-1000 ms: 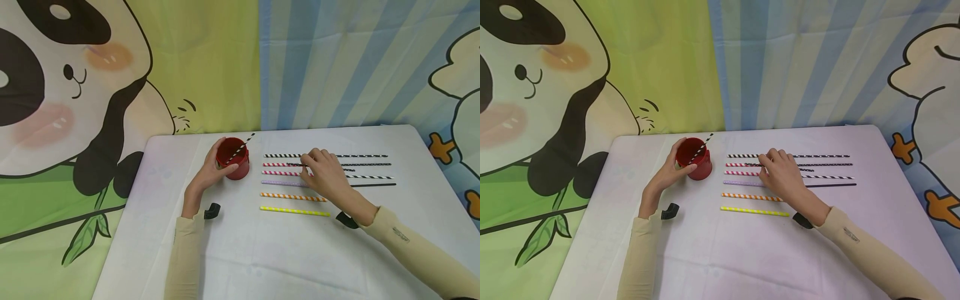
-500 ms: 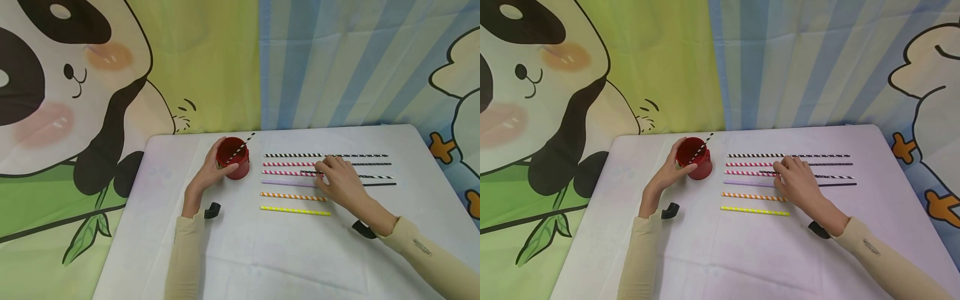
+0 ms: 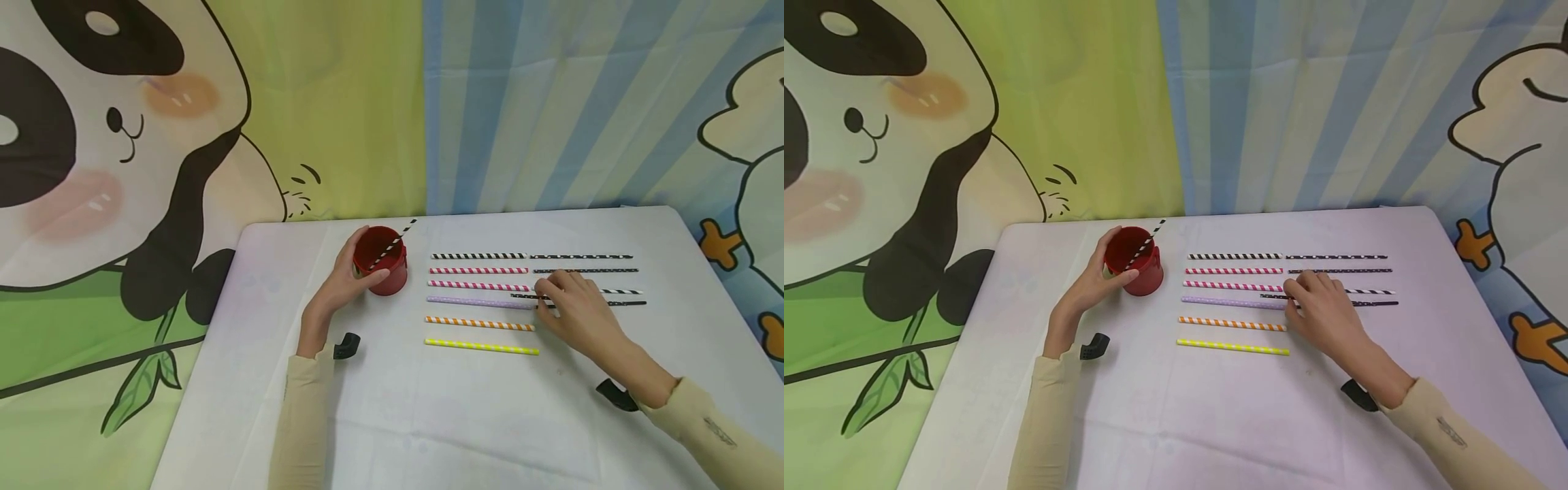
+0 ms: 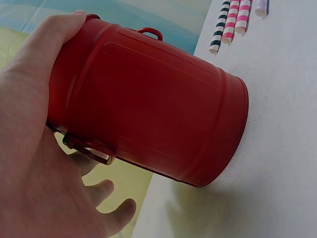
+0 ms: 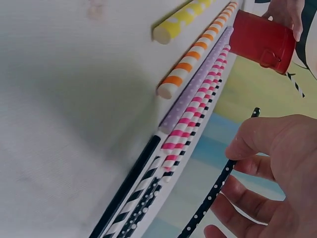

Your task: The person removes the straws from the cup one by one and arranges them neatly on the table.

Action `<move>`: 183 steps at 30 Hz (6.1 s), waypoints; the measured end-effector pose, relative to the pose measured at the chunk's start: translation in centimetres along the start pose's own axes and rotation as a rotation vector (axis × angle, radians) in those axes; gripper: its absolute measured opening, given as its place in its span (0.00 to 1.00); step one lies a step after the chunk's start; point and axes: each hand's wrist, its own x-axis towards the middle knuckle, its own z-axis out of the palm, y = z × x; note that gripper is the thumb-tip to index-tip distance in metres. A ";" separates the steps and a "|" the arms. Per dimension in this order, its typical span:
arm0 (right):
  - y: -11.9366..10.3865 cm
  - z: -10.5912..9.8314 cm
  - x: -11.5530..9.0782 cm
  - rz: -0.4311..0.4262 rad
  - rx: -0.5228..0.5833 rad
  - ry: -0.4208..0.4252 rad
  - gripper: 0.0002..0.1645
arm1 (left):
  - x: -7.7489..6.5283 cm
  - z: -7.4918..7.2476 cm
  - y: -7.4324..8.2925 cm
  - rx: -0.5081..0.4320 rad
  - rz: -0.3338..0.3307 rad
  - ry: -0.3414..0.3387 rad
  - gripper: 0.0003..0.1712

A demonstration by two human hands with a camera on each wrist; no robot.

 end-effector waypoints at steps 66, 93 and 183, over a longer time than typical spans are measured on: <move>2.7 -0.2 -5.7 0.142 -0.024 -0.224 0.11 | 0.1 0.1 0.1 -0.016 0.030 0.000 0.53; 2.5 -0.7 -5.4 0.172 -0.040 -0.297 0.11 | -0.9 -0.2 3.2 -0.058 0.017 -0.034 0.52; -4.5 1.9 9.8 0.291 0.615 -0.214 0.13 | 0.2 0.1 -0.5 -0.042 0.028 -0.006 0.54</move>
